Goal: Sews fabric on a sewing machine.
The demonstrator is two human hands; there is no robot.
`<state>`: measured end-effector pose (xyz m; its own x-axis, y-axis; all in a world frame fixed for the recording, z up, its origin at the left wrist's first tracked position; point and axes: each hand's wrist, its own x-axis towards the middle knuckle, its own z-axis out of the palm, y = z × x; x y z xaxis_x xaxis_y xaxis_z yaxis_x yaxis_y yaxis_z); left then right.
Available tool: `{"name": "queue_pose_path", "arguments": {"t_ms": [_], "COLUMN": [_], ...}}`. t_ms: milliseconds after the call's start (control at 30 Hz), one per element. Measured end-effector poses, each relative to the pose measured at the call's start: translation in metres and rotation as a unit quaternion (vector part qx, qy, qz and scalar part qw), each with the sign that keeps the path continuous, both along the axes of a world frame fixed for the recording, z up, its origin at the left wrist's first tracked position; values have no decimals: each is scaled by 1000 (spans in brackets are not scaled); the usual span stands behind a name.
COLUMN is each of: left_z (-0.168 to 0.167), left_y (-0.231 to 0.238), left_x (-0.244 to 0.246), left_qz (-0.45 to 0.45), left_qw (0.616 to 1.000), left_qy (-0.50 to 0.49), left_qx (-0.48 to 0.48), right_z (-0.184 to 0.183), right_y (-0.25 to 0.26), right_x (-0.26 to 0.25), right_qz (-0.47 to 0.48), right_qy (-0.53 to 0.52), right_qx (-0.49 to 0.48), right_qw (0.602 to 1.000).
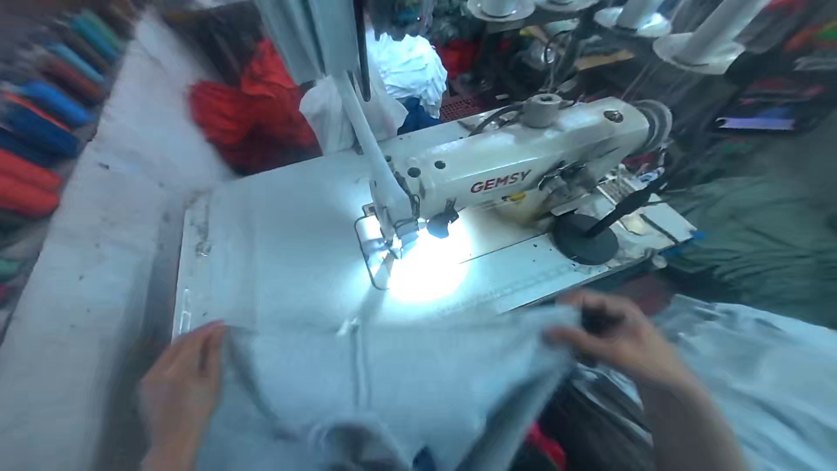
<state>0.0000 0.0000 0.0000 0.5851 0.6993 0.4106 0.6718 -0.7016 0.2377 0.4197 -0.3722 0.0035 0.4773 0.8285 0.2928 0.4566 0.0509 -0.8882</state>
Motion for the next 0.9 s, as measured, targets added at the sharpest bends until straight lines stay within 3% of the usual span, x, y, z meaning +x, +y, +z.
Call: {"name": "queue_pose_path", "arguments": {"t_ms": [67,133,233,333,433,567,700,900], "left_z": [-37,-47,-38,-66,-85,-83,-84,-89], "left_y": [15,14,-32,-83,-98,-86,-87,-82], "left_x": [42,84,147,195,216,223,217,213], "left_qz": [0,16,-14,-138,-168,-182,-156,-170], "left_qw": [999,999,997,985,977,970,980,981], "left_qy": [17,3,-38,-43,92,60,97,36], "left_qx": [-47,-42,-69,-96,-98,-149,-75,-90], "right_z": [-6,-23,-46,-66,-74,-72,-41,-30], "right_y": [26,46,73,93,99,106,120,158], "right_x": [18,19,-24,-53,-27,26,24,-74], "right_qz": [-226,-265,-197,-167,-225,-247,-212,-86], "right_qy": [-172,-213,-203,-224,-249,-254,-208,-208], "right_qx": [-82,-122,-99,-201,-296,-354,-423,-260], "right_qw": [955,933,954,939,894,866,856,939]}}
